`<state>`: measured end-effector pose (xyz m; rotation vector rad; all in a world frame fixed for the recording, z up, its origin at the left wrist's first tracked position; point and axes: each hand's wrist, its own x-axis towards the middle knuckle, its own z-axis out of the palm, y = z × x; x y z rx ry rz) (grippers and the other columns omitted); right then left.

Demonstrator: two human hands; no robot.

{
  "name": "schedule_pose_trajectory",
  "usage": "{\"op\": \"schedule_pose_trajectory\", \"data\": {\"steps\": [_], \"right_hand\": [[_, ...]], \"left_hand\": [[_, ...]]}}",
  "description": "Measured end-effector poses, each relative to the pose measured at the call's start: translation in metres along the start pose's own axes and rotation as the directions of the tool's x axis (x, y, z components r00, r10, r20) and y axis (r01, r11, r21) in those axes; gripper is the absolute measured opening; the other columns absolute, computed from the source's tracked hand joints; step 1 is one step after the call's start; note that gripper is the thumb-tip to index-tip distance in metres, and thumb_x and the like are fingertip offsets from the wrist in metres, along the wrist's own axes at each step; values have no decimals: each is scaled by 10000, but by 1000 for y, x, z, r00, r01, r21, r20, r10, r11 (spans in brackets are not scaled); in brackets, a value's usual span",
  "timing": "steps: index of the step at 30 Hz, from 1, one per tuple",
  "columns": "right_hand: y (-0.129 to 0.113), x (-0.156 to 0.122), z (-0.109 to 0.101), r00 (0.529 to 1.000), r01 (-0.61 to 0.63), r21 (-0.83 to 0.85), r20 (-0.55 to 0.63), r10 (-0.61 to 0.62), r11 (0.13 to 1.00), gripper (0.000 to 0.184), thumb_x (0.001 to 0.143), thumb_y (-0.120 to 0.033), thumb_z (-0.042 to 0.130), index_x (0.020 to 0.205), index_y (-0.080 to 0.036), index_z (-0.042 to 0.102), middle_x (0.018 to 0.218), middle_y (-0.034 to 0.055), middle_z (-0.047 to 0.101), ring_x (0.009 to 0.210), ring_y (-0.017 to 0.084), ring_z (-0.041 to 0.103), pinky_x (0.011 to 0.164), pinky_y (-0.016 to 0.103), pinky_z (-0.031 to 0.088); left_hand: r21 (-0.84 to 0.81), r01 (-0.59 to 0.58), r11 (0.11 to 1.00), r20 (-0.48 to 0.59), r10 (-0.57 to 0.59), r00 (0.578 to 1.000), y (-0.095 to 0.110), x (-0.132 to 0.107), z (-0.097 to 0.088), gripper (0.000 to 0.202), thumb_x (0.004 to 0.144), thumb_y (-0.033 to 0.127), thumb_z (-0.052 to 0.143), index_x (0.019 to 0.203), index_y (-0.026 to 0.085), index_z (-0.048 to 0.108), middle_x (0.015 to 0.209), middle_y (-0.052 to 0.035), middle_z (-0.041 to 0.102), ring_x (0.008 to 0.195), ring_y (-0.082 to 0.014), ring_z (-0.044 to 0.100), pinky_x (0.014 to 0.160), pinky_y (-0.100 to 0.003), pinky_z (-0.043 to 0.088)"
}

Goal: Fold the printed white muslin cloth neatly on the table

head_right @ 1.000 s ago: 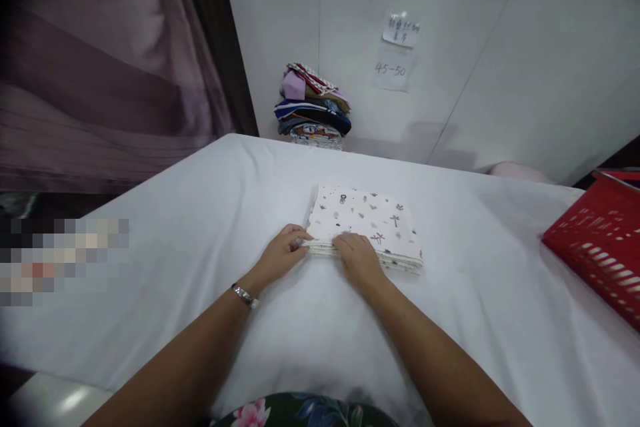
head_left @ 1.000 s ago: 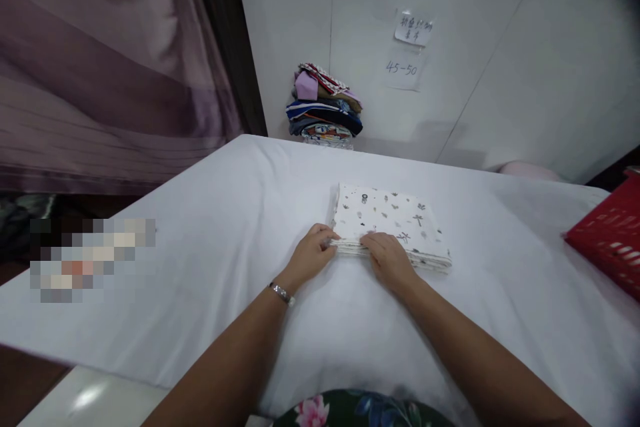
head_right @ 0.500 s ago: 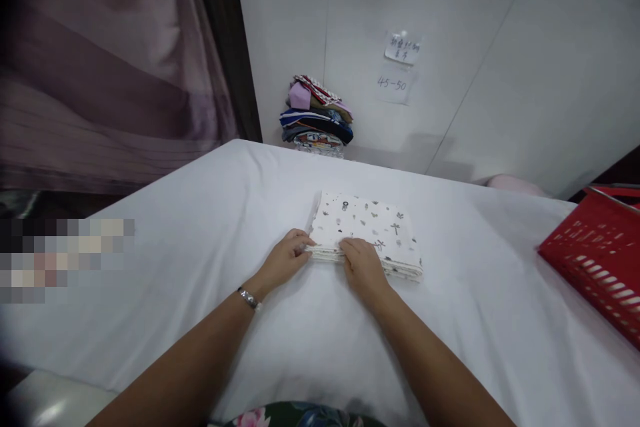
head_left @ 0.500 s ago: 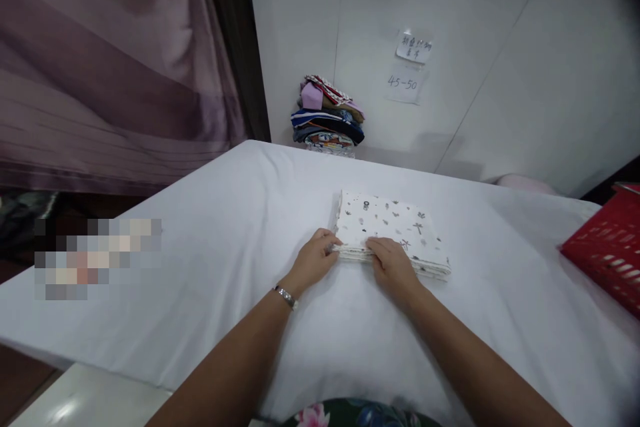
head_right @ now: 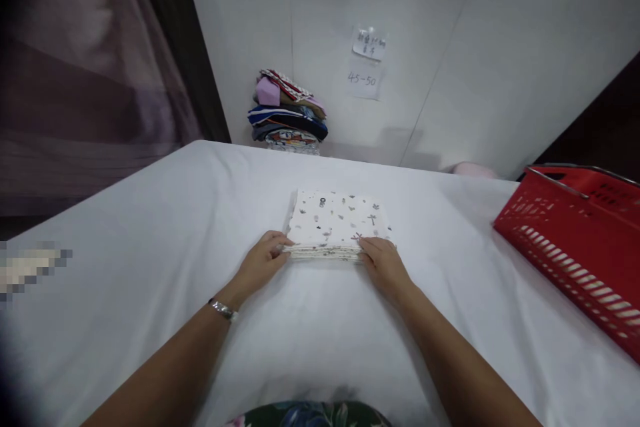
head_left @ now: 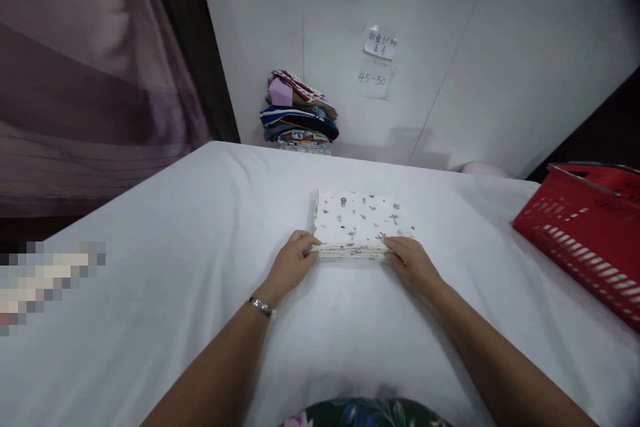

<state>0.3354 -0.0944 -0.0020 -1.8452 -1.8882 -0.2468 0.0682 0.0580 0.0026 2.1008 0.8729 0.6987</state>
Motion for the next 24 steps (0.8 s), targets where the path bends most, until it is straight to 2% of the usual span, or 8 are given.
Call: {"op": "schedule_pose_trajectory", "data": {"steps": [4,7,10,12,14,17,21,24], "right_hand": [[25,-25,-17,999,-38,3,-20,38,999,289,861,-302,481,1114,-218,593,1124,89,613,1053,253,540,894,455,421],[30,-38,-25,974,-216,144,-33,222,966,326,843,-351,496,1134,-236,585,1244,94,534,1119,259,497,820,414,471],[32,-42,-30,862,-465,347,-29,505,814,357,810,-415,516,1096,-220,605,1222,104,548,1035,243,546,720,343,491],[34,-39,-31,769,-575,450,12,639,683,355,786,-453,524,995,-190,639,1051,97,636,884,214,591,680,313,478],[37,-34,-33,686,-660,503,100,720,558,364,768,-495,521,851,-165,650,842,73,666,711,176,588,591,273,452],[40,-26,-35,600,-744,517,238,764,423,404,745,-551,517,651,-164,589,606,27,601,505,119,501,461,229,372],[38,-15,-40,551,-793,503,353,756,343,419,710,-558,560,534,-183,491,467,-23,494,408,85,409,399,216,301],[40,-10,-42,503,-835,466,437,746,291,420,695,-551,581,515,-186,478,432,-26,479,381,82,392,381,221,287]], "left_hand": [[9,7,1000,12,-7,1000,0,1,0,188,774,238,477,910,232,606,1023,11,499,547,-56,449,537,-219,392],[15,10,1000,-1,-10,1000,0,1,0,191,770,244,476,912,233,603,1021,12,499,544,-56,449,547,-223,401],[28,12,1000,-3,-12,1000,1,1,0,195,765,249,474,913,236,600,1024,15,497,551,-58,459,555,-228,409],[37,11,999,2,-11,1000,1,2,0,198,763,258,471,915,236,597,1027,13,496,560,-64,468,552,-231,414],[44,7,999,10,-7,1000,1,3,0,207,767,270,466,928,237,593,1033,10,495,560,-66,470,543,-232,416],[62,0,998,18,-1,1000,0,4,-1,209,775,286,463,933,241,592,1038,10,494,539,-61,456,531,-233,415],[79,0,997,20,-2,1000,0,5,-2,201,774,291,470,921,239,596,1037,7,497,548,-66,467,534,-236,419],[75,1,997,11,-2,1000,0,5,-2,209,766,297,476,925,241,601,1032,6,507,552,-73,473,531,-241,423]]}}
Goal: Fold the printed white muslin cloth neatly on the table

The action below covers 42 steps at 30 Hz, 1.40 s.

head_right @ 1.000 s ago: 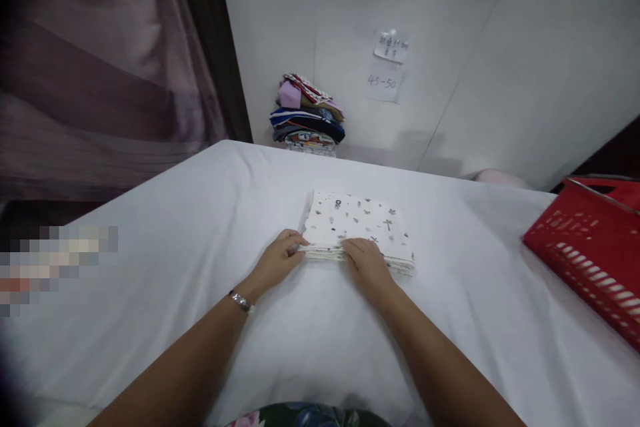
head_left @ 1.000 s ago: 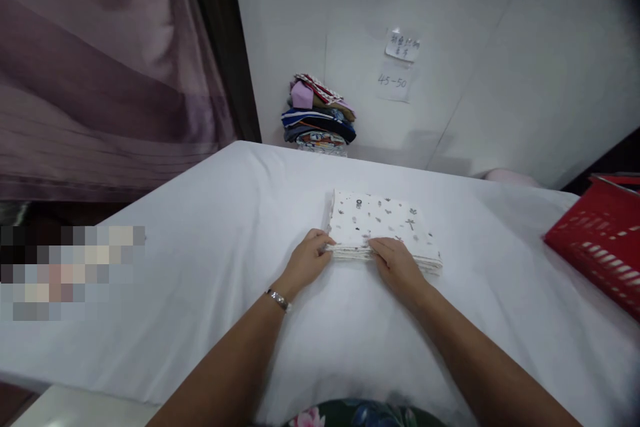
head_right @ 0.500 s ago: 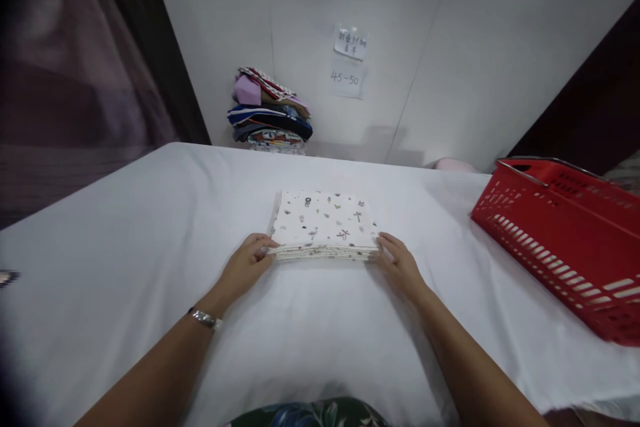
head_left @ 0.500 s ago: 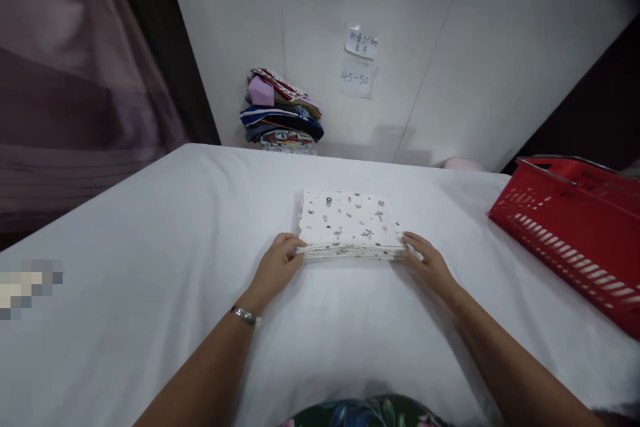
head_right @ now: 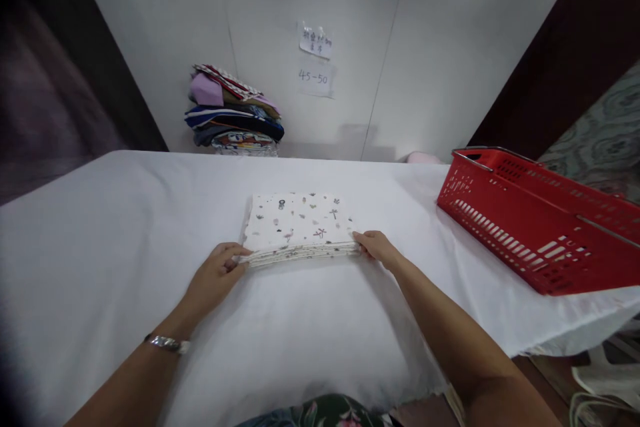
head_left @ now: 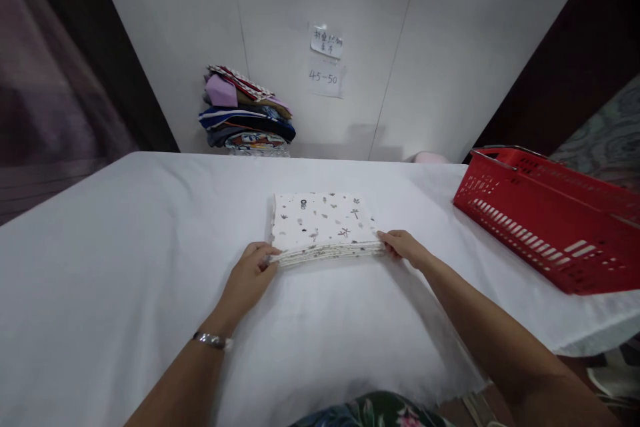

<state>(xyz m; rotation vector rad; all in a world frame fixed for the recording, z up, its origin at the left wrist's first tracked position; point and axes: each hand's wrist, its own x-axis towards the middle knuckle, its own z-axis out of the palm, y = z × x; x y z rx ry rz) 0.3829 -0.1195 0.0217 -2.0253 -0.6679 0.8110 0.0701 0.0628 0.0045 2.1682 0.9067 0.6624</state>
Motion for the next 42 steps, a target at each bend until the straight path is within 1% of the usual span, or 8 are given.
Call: {"op": "schedule_pose_trajectory", "data": {"steps": [3,7,11,16,24,28,34,42], "right_hand": [[0,3,-3,1000,23,39,-2,-23,999,380,694,-516,589,545,-179,497,459,-15,508,388,82,412,373,215,286],[9,1,-7,987,159,92,-41,-156,983,239,689,-409,602,719,-175,565,646,-9,587,507,86,504,419,191,334],[19,-6,-5,966,252,128,28,-257,959,305,672,-373,613,907,-180,589,689,-21,590,565,97,517,447,195,338],[19,-12,1,957,291,155,-31,-290,944,314,652,-382,637,862,-150,607,620,-41,555,522,80,448,486,212,327],[32,-8,16,937,339,174,-147,-316,925,253,697,-359,609,853,-160,621,699,-20,576,652,113,503,618,234,384],[38,-4,16,898,420,59,-169,-406,905,173,762,-322,528,794,-166,597,651,-18,545,635,124,486,608,243,381],[42,-10,11,761,556,-306,-188,-621,773,146,816,-250,428,756,-202,552,747,2,565,710,148,506,661,260,383],[41,-22,10,739,579,-403,-107,-665,709,133,847,-217,392,812,-213,520,797,11,551,736,150,506,681,268,396]], "left_hand": [[4,4,1000,1,-4,1000,-2,1,0,216,766,311,479,928,239,603,1030,4,508,567,-80,483,543,-247,432],[11,-11,1000,15,11,1000,-5,2,1,221,777,318,472,951,245,588,1052,3,501,602,-87,501,582,-258,448],[5,-18,1000,13,17,1000,-7,2,2,220,780,321,476,960,253,582,1059,-1,501,634,-98,515,608,-266,457],[21,-2,1000,8,1,1000,-6,2,1,216,784,332,478,956,256,585,1063,9,497,632,-93,514,595,-253,455],[42,-8,999,16,8,1000,-3,3,-1,209,782,327,488,942,250,598,1070,3,494,619,-87,516,595,-247,462],[55,-13,998,13,12,1000,-5,2,0,225,785,341,478,951,249,599,1072,0,504,620,-92,521,589,-247,465],[51,-5,999,10,4,1000,-6,3,0,221,779,339,488,949,252,599,1067,9,505,614,-86,525,582,-235,467],[52,-15,999,18,14,1000,-4,3,-1,226,783,336,485,957,242,595,1071,-8,510,623,-97,531,589,-253,473]]}}
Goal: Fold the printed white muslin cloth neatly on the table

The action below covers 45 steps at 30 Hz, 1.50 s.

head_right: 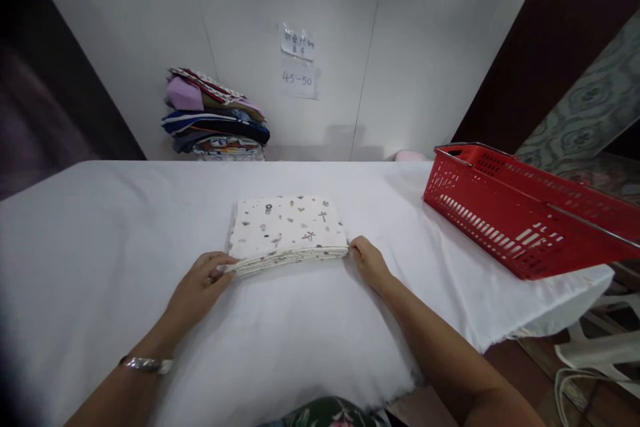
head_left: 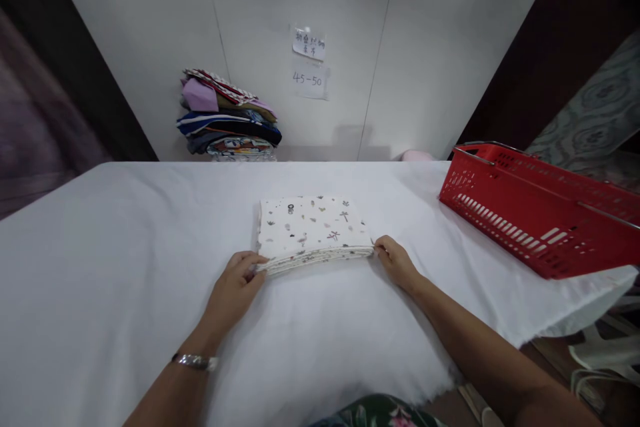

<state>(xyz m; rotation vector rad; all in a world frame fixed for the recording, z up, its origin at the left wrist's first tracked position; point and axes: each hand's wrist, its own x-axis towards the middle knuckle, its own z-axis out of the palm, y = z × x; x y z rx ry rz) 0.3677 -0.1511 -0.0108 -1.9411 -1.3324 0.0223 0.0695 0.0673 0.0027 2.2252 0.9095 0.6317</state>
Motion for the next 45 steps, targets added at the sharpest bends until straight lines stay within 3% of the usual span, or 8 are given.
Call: {"op": "schedule_pose_trajectory", "data": {"steps": [6,12,19,26,31,35,38,45], "right_hand": [[0,-3,3,993,-106,138,67,97,985,177,827,-290,481,982,-221,531,700,-32,500,535,100,418,501,220,360],[5,3,8,998,-58,160,-14,61,985,247,814,-331,511,1021,-210,571,845,22,584,694,135,521,592,247,427],[1,7,9,996,1,-6,-85,-1,1000,190,860,-292,427,968,-219,565,861,27,600,712,147,542,676,280,441],[6,3,8,1000,-6,-139,25,9,990,195,860,-276,420,1004,-233,543,922,24,617,770,162,573,716,299,453],[1,3,4,999,-11,-158,32,16,987,217,863,-295,413,1015,-242,560,961,28,621,818,169,583,733,310,471],[-7,7,0,991,119,-177,-36,-128,977,275,826,-264,457,1078,-234,562,1154,70,558,1069,215,508,889,382,428],[-20,16,-3,968,242,-145,-26,-249,959,288,817,-225,472,1087,-230,574,1165,86,559,1087,227,494,906,410,411],[-46,41,5,933,329,-168,206,-294,929,226,871,-239,446,872,-245,672,894,62,670,876,220,568,794,387,412]], "left_hand": [[10,9,1000,-9,-9,1000,0,0,1,218,782,335,483,950,252,595,1062,9,503,605,-85,518,574,-241,465],[10,6,1000,-4,-6,1000,-1,1,1,205,780,322,488,941,252,595,1061,16,499,610,-80,518,592,-239,465],[-10,12,1000,-13,-12,1000,0,0,1,212,780,326,488,950,251,591,1064,12,501,622,-87,532,603,-240,471],[4,12,1000,-18,-11,1000,-1,0,2,200,767,319,494,917,243,600,1068,9,495,617,-86,530,587,-246,467],[126,5,992,-44,1,999,8,-3,0,211,773,289,466,918,237,609,1130,3,484,601,-76,522,612,-261,464],[266,-82,961,-81,107,991,15,-5,-4,205,774,281,483,911,238,631,1149,-18,512,811,-156,550,726,-309,457],[355,-185,916,-118,241,963,25,-3,-6,186,795,297,494,868,228,651,1104,-47,555,1008,-234,490,838,-378,407],[326,-320,890,25,330,944,61,21,13,208,852,251,446,851,222,652,915,-32,622,904,-201,514,783,-357,387]]}}
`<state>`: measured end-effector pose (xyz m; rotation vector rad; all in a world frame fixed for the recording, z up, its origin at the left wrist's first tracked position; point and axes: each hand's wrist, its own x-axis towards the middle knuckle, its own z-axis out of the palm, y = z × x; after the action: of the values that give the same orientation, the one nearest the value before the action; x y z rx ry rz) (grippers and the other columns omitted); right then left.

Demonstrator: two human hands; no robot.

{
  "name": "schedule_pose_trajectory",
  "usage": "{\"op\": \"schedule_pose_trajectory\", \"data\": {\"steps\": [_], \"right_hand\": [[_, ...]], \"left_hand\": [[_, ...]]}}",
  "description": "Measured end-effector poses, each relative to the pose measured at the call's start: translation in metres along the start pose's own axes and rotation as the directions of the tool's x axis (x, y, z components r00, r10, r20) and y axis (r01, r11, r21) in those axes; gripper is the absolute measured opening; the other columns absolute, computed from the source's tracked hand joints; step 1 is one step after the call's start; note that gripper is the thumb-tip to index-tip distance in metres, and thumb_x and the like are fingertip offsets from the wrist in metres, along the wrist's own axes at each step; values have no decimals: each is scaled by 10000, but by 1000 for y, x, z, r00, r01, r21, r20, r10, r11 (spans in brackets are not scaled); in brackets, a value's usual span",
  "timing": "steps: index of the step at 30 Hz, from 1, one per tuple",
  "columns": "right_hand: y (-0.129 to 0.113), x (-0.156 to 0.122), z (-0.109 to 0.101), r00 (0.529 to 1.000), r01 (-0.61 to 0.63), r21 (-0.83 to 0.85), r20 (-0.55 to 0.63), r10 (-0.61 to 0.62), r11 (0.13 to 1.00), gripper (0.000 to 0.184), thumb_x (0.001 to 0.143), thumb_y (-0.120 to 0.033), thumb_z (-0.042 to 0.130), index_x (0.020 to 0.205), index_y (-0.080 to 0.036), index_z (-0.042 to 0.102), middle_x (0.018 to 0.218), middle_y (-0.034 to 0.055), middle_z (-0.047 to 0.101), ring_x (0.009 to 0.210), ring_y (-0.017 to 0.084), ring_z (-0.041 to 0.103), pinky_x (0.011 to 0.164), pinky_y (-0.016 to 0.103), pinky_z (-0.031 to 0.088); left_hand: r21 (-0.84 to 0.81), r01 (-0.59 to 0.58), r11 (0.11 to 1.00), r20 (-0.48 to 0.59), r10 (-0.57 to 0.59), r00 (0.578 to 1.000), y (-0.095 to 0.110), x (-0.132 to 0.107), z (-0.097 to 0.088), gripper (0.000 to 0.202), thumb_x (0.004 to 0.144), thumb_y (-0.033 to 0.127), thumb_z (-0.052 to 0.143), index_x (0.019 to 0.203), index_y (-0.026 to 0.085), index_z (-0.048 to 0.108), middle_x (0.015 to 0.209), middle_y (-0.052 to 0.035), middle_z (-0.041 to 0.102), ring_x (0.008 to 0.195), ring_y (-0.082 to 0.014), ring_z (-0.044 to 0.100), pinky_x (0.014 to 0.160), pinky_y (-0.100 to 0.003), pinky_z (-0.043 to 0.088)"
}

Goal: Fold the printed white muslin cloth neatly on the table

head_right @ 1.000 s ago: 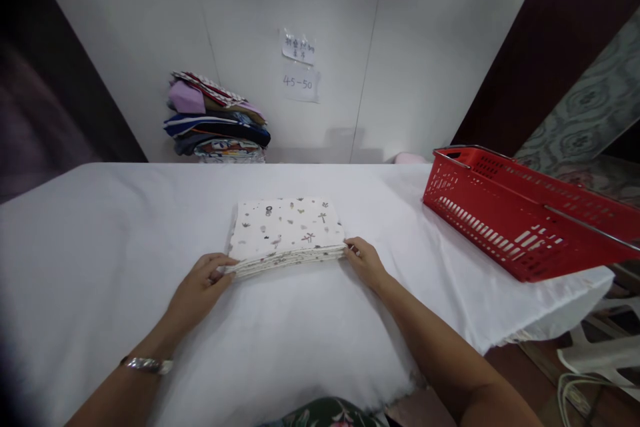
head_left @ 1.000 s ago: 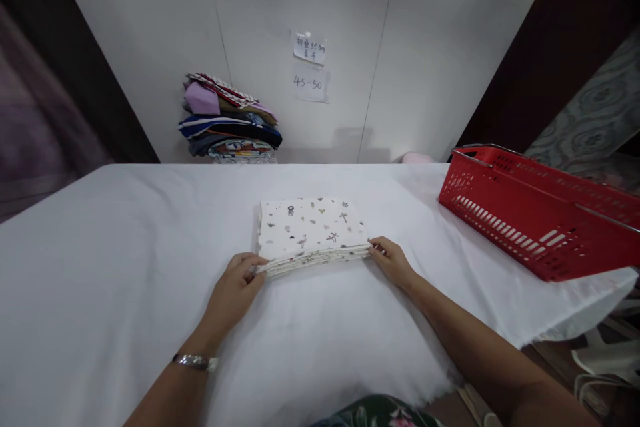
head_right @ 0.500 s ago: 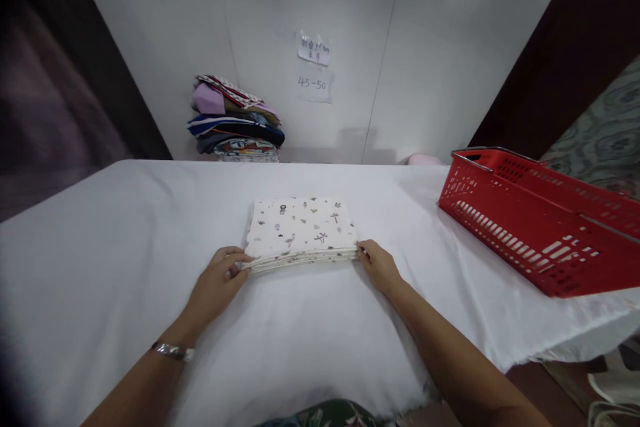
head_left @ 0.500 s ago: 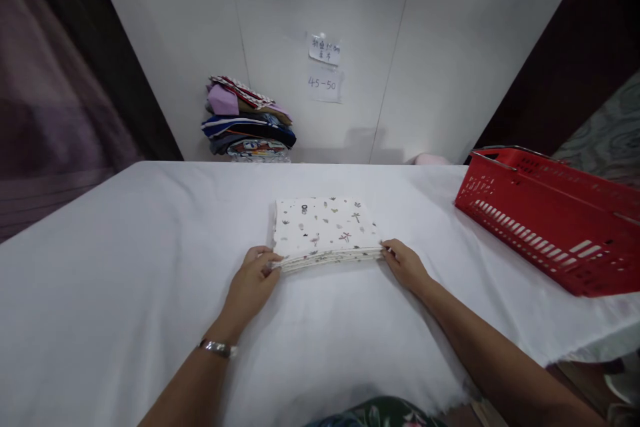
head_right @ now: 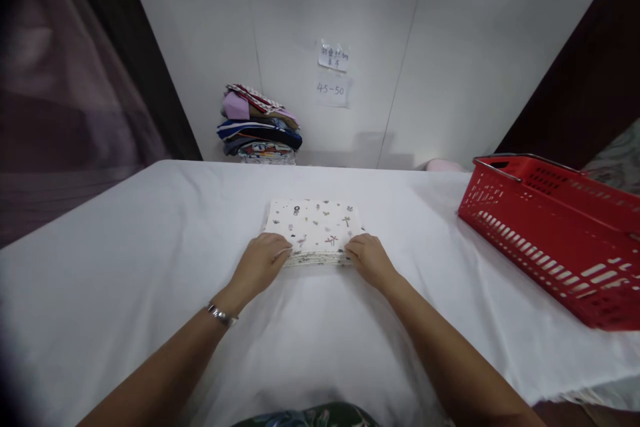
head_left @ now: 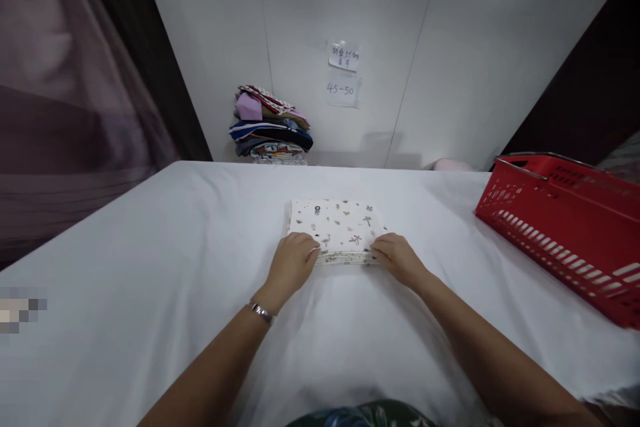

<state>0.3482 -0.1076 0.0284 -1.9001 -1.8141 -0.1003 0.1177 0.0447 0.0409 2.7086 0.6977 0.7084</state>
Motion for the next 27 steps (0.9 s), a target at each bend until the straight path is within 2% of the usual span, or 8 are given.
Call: {"op": "schedule_pose_trajectory", "data": {"steps": [2,7,11,21,27], "right_hand": [[0,2,3,999,-12,2,33,12,1000,212,862,-248,469,829,-246,679,873,59,666,861,216,566,773,368,407],[4,-3,10,997,-74,71,16,73,995,191,851,-236,483,849,-246,674,891,49,646,832,197,552,749,339,409],[4,-5,11,991,-136,138,4,137,981,172,839,-243,501,851,-249,672,901,46,640,840,201,544,741,336,414],[11,-6,24,980,-183,213,-39,196,960,151,796,-208,529,810,-255,671,843,32,635,804,199,547,743,352,408],[8,-9,25,966,-237,246,-43,255,940,185,800,-245,523,911,-259,670,944,55,621,885,223,535,762,369,426]], "left_hand": [[-21,-3,1000,39,3,999,4,7,7,216,855,257,446,845,216,658,874,-36,622,866,-193,524,764,-344,391],[-96,62,993,130,-49,990,2,7,21,242,856,299,451,791,221,670,797,-26,607,786,-172,534,713,-311,403],[-141,114,983,140,-95,986,-1,5,22,228,852,326,464,827,235,672,838,-17,605,806,-167,531,717,-303,406],[-135,35,990,134,-17,991,-2,5,22,266,877,311,419,797,229,659,805,-11,590,764,-153,505,716,-312,391],[-120,26,992,84,-15,996,-1,4,27,293,889,289,389,756,208,637,770,-10,571,748,-148,492,711,-311,382]]}}
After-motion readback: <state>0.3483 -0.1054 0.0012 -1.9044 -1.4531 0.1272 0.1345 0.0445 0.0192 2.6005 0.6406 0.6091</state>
